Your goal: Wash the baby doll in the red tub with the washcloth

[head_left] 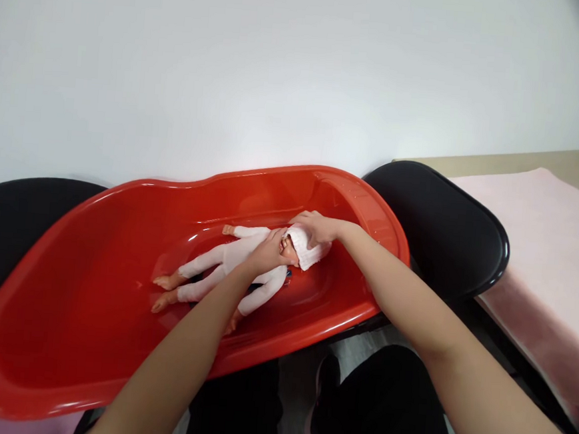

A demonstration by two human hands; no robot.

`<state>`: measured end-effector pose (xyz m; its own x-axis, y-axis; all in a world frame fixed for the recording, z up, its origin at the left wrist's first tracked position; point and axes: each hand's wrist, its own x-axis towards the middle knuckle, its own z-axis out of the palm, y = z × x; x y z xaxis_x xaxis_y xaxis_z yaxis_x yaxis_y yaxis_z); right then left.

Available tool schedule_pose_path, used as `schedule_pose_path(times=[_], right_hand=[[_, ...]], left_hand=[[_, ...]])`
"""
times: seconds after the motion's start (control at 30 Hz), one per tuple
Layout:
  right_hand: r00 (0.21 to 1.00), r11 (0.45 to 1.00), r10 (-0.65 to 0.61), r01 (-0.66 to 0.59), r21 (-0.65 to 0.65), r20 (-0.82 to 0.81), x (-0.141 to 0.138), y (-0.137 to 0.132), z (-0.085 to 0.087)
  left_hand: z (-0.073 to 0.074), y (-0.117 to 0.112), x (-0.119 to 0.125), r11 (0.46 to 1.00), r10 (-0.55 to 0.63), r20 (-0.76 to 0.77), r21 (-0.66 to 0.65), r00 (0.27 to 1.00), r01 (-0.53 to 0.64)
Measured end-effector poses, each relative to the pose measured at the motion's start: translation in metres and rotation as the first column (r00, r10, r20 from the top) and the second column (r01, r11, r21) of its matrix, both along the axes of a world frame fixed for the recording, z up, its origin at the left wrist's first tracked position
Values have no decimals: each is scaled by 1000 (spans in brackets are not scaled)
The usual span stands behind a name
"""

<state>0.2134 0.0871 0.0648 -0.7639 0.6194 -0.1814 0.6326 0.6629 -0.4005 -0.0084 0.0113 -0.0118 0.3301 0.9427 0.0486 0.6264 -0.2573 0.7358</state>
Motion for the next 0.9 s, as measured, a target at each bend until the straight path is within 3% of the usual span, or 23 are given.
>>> schedule_pose_path(times=[0.13,0.47,0.63,0.9], right_hand=[[993,997,76,-75,-17,91,-6,-12,-7],[977,995,68,-81,58,203,-23,-15,-24],[973,999,-30,26,21,228,-23,-12,-22],[965,971,-183,207,-119,186,-16,-3,-23]], left_hand=[[1,0,0,1000,-8,8,24,1000,7],[-2,-2,1,997,50,-49,-63,998,-54],[-3,-2,1,989,88,-33,-116,996,-91],[-11,1,-2,998,59,-16,-35,998,-59]])
